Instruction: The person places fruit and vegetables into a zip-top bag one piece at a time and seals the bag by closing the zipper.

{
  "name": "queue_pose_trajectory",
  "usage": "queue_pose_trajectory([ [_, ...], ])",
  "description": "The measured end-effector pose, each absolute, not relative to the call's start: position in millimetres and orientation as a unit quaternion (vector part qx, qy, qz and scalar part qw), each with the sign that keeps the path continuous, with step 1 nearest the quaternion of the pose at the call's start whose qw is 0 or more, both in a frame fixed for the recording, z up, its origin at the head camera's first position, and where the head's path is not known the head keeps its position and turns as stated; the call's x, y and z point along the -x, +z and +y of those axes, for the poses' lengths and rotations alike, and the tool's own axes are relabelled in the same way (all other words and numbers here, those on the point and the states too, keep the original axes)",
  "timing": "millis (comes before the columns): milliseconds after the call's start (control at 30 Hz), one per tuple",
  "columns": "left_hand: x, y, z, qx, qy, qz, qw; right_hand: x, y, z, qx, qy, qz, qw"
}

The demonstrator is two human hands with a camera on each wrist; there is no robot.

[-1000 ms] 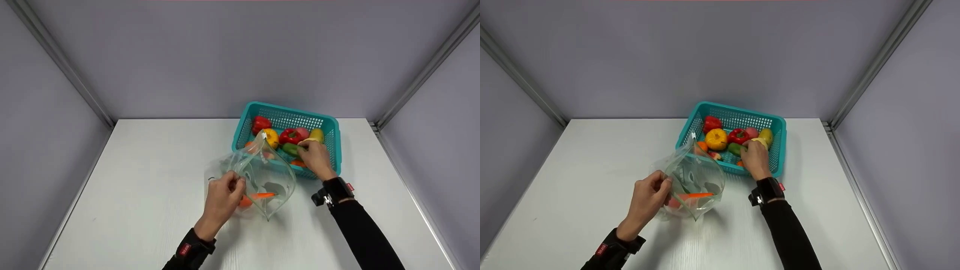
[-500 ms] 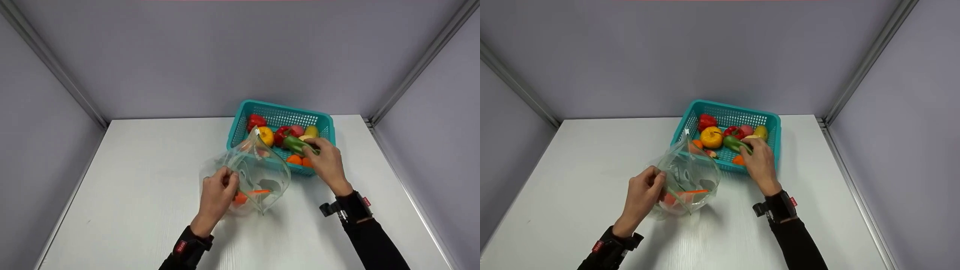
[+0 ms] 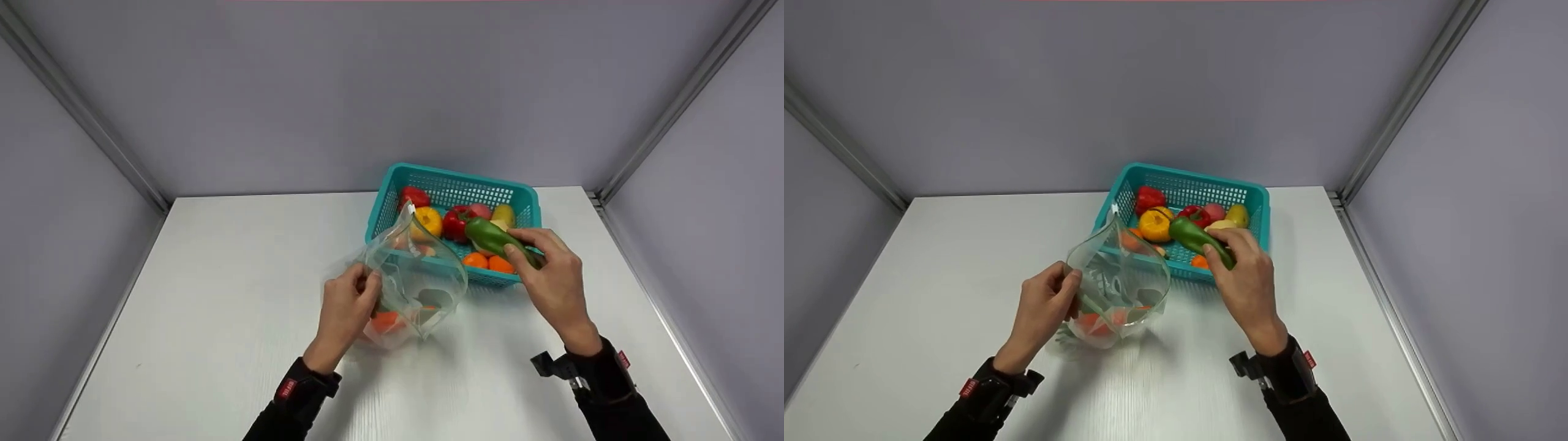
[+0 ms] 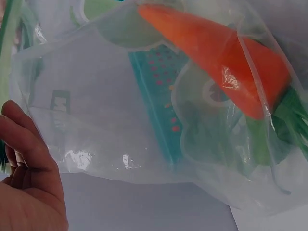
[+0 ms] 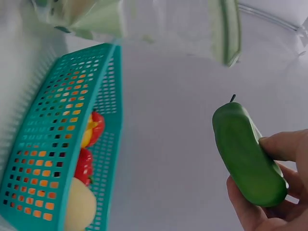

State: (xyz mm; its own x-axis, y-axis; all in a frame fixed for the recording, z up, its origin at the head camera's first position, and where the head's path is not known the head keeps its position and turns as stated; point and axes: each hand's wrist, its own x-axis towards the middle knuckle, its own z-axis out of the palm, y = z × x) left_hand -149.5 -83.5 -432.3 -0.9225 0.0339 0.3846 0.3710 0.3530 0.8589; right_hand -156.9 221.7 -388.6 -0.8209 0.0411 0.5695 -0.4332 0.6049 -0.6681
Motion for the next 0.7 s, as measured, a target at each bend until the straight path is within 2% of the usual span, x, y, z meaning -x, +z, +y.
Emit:
queue_pose_trajectory([
  [367, 156, -428, -80, 0.119, -0.547, -0.814, 0.157, 127, -375, 199, -0.212, 0.376, -0.844, 0.319],
  [700, 156, -427, -74, 0.113, -0.558, -0.808, 0.152, 133, -392, 173, -0.286, 0.263, -0.860, 0.331],
])
